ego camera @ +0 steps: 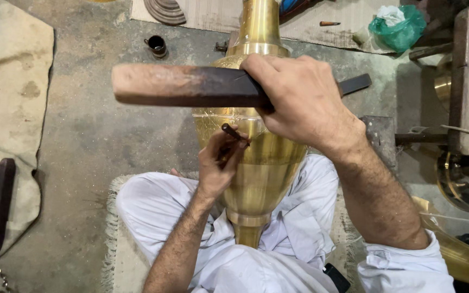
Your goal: The person sits cross-legged on the floor with a large brass vase held between their legs. They position a small chisel against the vase's etched surface and strike it with a wooden mallet, repeatedly repositioning the chisel to engrave decorative patterns across the brass body.
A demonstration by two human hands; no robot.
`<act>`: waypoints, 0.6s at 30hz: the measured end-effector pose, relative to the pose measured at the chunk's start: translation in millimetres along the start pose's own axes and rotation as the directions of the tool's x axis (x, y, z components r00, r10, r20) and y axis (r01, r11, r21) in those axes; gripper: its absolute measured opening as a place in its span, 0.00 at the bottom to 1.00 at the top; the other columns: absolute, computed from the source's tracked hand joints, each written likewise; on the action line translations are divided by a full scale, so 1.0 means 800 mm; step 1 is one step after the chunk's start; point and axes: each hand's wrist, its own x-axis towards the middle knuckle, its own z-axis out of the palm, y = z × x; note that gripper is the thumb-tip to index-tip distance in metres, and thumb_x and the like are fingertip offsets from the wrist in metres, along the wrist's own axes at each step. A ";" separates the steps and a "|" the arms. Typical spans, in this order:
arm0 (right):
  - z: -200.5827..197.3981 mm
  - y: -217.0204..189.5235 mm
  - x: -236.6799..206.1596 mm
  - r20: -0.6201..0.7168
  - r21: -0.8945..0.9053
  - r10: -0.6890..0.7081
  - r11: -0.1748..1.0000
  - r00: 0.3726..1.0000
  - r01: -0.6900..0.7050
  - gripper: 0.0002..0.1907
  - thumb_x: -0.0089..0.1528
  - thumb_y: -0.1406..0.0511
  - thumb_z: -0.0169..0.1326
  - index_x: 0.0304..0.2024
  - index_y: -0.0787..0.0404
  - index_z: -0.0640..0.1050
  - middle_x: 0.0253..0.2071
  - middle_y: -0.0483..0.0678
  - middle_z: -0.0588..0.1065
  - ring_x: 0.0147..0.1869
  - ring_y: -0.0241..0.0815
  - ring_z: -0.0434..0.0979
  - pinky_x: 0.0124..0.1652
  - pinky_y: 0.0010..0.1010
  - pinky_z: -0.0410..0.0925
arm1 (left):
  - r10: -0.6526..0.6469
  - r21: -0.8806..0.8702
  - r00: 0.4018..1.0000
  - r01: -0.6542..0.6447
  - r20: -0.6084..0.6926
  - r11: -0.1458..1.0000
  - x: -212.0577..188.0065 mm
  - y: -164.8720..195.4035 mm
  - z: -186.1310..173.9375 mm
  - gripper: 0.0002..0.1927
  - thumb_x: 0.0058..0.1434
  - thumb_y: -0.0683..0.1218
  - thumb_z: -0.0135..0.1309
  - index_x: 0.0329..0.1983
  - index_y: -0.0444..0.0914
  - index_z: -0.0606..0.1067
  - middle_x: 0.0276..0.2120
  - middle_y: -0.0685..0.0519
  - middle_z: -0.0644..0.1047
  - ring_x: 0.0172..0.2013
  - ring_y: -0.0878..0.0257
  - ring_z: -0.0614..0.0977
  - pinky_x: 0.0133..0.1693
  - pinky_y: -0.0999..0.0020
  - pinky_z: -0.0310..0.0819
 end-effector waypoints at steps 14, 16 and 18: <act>0.010 -0.017 0.014 0.404 -0.198 0.064 0.980 0.912 0.019 0.08 0.66 0.61 0.55 0.44 0.57 0.74 0.25 0.44 0.75 0.26 0.39 0.77 0.34 0.43 0.71 | 0.003 -0.017 0.996 -0.004 -0.092 1.000 -0.005 -0.002 0.012 0.14 0.70 0.35 0.57 0.57 0.31 0.71 0.46 0.47 0.83 0.48 0.62 0.86 0.51 0.69 0.82; 0.011 -0.017 0.016 0.374 -0.143 0.051 0.990 0.926 0.003 0.07 0.67 0.63 0.54 0.44 0.58 0.74 0.25 0.44 0.74 0.25 0.40 0.76 0.30 0.41 0.72 | -0.088 -0.027 0.988 0.085 -0.128 0.996 -0.007 0.000 0.013 0.17 0.68 0.35 0.57 0.59 0.31 0.70 0.45 0.48 0.83 0.47 0.63 0.85 0.49 0.71 0.81; 0.012 -0.016 0.017 0.464 -0.197 0.156 0.978 0.872 -0.070 0.06 0.71 0.63 0.50 0.46 0.60 0.73 0.25 0.45 0.73 0.23 0.37 0.75 0.28 0.39 0.72 | -0.017 0.045 0.991 0.023 -0.130 0.999 -0.008 0.001 0.014 0.16 0.68 0.34 0.57 0.58 0.31 0.72 0.46 0.47 0.84 0.47 0.61 0.86 0.50 0.69 0.83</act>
